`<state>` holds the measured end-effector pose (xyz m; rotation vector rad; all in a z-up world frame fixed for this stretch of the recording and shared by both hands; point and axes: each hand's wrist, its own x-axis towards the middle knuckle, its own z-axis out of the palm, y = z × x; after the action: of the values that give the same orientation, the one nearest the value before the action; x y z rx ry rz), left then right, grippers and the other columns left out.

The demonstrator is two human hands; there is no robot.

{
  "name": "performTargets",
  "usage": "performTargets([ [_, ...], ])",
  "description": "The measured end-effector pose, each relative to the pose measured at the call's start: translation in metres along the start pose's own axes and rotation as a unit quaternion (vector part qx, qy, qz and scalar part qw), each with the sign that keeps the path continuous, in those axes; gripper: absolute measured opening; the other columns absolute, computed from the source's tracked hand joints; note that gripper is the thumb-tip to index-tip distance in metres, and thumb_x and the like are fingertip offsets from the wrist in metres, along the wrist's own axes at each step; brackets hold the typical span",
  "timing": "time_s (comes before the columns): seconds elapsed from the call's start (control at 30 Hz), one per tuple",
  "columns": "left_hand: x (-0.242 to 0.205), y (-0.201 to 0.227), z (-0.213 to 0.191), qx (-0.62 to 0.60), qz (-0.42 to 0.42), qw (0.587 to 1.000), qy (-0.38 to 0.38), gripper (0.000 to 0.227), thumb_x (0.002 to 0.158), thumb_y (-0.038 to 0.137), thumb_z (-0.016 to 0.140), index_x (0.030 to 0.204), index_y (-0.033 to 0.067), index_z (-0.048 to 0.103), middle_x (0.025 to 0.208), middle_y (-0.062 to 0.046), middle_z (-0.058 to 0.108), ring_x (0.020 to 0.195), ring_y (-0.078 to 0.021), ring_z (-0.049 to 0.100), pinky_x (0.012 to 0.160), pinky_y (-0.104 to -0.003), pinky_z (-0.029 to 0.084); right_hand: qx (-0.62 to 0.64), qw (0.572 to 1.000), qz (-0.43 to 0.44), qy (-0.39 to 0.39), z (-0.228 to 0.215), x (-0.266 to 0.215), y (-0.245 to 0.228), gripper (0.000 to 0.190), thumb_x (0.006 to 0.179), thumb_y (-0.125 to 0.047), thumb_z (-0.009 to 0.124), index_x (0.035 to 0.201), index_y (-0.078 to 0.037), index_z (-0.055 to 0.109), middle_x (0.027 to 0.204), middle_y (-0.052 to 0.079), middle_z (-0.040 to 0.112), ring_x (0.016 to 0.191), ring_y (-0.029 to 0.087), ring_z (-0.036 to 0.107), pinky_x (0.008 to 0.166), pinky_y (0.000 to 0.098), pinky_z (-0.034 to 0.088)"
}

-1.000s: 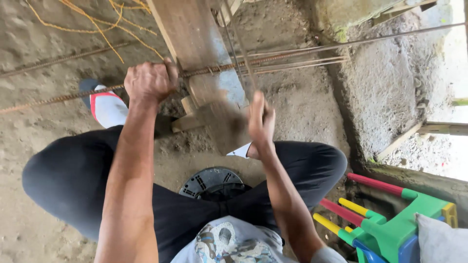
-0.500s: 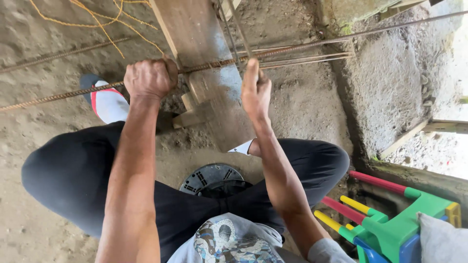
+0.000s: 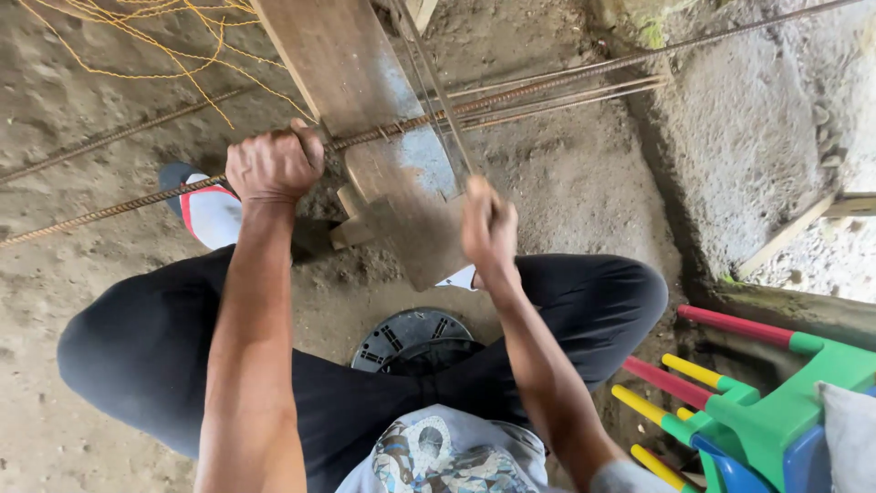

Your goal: Sawing a metal rebar with a manual hacksaw while holding it against a wooden beam.

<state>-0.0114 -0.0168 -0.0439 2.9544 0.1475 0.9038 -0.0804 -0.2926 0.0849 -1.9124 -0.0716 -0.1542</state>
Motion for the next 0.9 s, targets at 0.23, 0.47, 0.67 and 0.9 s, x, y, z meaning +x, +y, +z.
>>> performTargets([
  [0.23, 0.002, 0.001, -0.004, -0.022, -0.028, 0.999, -0.034, 0.046, 0.096, 0.032, 0.053, 0.054, 0.0174, 0.067, 0.045, -0.008, 0.059, 0.052, -0.0303, 0.072, 0.051, -0.041, 0.056, -0.036, 0.995, -0.082, 0.034, 0.021, 0.031, 0.004, 0.054, 0.112, -0.033, 0.043, 0.064, -0.009, 0.047, 0.049, 0.007, 0.045, 0.051, 0.01, 0.04, 0.05, 0.0314, 0.036],
  [0.47, 0.009, 0.002, -0.01, -0.014, 0.002, 1.0, 0.012, 0.046, 0.095, 0.027, 0.055, 0.05, 0.021, 0.063, 0.041, -0.004, 0.055, 0.045, -0.0257, 0.069, 0.047, -0.034, 0.053, -0.118, 0.992, -0.03, -0.018, -0.064, -0.094, 0.049, 0.058, 0.109, -0.031, 0.043, 0.055, -0.012, 0.049, 0.043, 0.0, 0.038, 0.037, 0.015, 0.033, 0.045, 0.0249, 0.039],
  [0.67, 0.006, 0.003, -0.008, -0.044, -0.035, 0.997, -0.054, 0.051, 0.1, 0.03, 0.053, 0.054, 0.0131, 0.066, 0.046, -0.011, 0.06, 0.054, -0.0333, 0.072, 0.052, -0.047, 0.056, -0.043, 0.998, -0.043, 0.018, 0.018, 0.032, 0.005, 0.053, 0.109, -0.032, 0.047, 0.061, -0.011, 0.051, 0.045, 0.001, 0.043, 0.045, 0.013, 0.037, 0.047, 0.0297, 0.034],
  [0.9, 0.008, 0.003, -0.005, -0.042, -0.033, 0.998, -0.04, 0.048, 0.096, 0.028, 0.057, 0.052, 0.0121, 0.065, 0.043, -0.011, 0.057, 0.053, -0.0349, 0.071, 0.051, -0.05, 0.055, -0.009, 0.996, -0.073, 0.05, -0.005, 0.004, 0.003, 0.054, 0.111, -0.03, 0.047, 0.062, -0.008, 0.047, 0.045, 0.004, 0.04, 0.053, 0.009, 0.042, 0.048, 0.0287, 0.033],
])
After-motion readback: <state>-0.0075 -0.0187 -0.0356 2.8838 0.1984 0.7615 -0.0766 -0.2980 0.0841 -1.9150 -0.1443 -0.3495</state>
